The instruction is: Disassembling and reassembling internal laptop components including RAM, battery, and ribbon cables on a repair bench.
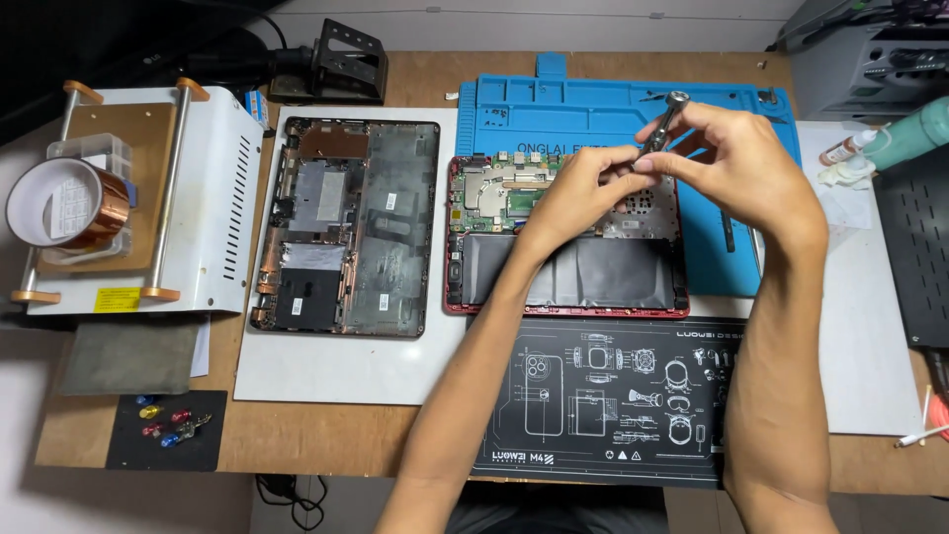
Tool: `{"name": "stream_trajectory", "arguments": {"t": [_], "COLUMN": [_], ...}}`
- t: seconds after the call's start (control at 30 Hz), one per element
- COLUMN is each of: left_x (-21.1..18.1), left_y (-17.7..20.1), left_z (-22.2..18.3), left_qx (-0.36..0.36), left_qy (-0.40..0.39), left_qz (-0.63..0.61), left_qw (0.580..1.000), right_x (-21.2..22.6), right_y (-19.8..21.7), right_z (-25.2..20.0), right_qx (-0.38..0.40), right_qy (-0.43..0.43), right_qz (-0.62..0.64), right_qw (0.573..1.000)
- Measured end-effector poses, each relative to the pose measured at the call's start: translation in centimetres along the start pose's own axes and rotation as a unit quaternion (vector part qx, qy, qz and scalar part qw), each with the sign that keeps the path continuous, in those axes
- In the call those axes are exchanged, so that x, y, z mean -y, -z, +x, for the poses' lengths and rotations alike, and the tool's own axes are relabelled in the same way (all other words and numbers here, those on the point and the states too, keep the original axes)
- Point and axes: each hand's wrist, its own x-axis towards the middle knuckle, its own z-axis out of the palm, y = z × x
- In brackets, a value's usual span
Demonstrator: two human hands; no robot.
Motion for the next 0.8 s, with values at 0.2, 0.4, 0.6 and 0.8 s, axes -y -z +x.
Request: {"name": "stream_trajectory", "arguments": {"t": [0.2, 0.4, 0.6, 0.8], "left_x": [2.3, 3.1, 4.4, 4.4], "left_y": [0.2, -0.5, -4.5, -5.7], "left_z": [0.4, 0.0, 0.1, -0.1], "left_qx": [-0.029, 0.007, 0.087, 0.087], "left_qy": [0.002, -0.029, -0.001, 0.057], "left_qz": [0.150, 0.144, 0.143, 0.162], "left_qw": [0.988, 0.989, 0.986, 0.981], "right_x": [-4.0, -8.7, -11.2, -11.2], "right_y": [-3.4, -8.2, -10.7, -10.4], "right_z": [-1.6, -6.7, -8.3, -8.1], "right_qx": [-0.120, -0.344, -0.413, -0.396], "right_qy": [0.066, 0.111, 0.118, 0.163], "right_qz": [0.226, 0.203, 0.207, 0.106], "right_qw": [0.964, 0.910, 0.879, 0.897]}}
